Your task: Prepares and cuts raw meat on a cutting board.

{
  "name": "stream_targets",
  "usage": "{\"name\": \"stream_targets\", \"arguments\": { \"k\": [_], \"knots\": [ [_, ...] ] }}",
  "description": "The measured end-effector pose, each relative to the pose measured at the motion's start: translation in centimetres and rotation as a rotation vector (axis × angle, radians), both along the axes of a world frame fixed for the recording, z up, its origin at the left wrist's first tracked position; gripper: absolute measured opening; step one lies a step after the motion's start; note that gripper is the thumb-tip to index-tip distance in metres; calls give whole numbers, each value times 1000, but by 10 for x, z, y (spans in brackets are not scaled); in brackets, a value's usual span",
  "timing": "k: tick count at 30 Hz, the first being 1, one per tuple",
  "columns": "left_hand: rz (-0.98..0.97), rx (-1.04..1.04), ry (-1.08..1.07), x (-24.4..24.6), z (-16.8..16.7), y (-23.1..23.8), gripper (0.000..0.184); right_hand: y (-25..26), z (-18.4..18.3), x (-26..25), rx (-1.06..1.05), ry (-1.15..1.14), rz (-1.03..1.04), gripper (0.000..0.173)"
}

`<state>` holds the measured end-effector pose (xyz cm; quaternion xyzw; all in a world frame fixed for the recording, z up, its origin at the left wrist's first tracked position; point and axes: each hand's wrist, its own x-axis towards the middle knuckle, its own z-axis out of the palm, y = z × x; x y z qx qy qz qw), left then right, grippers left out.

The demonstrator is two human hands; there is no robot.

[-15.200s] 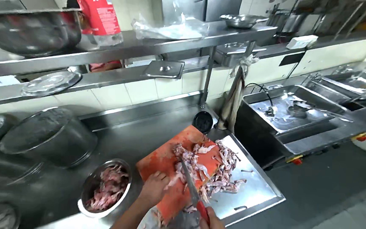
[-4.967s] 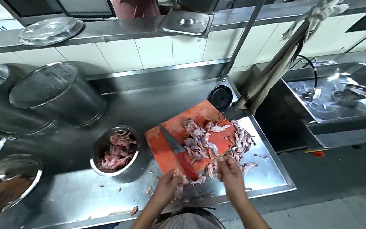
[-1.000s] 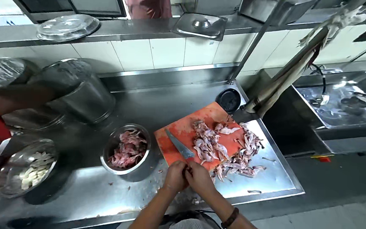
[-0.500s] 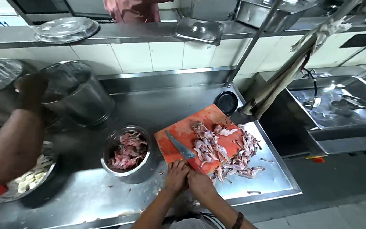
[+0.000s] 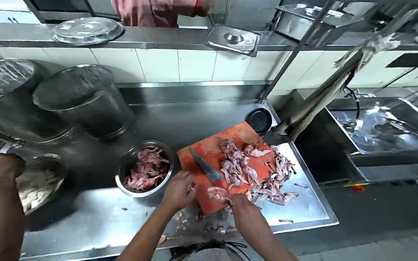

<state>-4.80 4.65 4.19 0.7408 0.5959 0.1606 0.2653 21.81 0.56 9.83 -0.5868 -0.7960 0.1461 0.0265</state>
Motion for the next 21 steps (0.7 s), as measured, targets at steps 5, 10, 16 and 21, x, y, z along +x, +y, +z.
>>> {"name": "stream_targets", "arguments": {
  "k": [5, 10, 16, 21],
  "knots": [
    [-312, -35, -212, 42, 46, 1, 45, 10, 1, -7, -1, 22, 64, 19],
    [-331, 20, -196, 71, 14, -8, 28, 6, 14, -22, -36, 24, 166, 20],
    [-71, -196, 33, 38, -2, -22, 22, -25, 23, -15, 200, 65, 103, 13],
    [10, -155, -121, 7, 10, -23, 24, -15, 16, 5, 147, 73, 117, 14]
  ]
}}
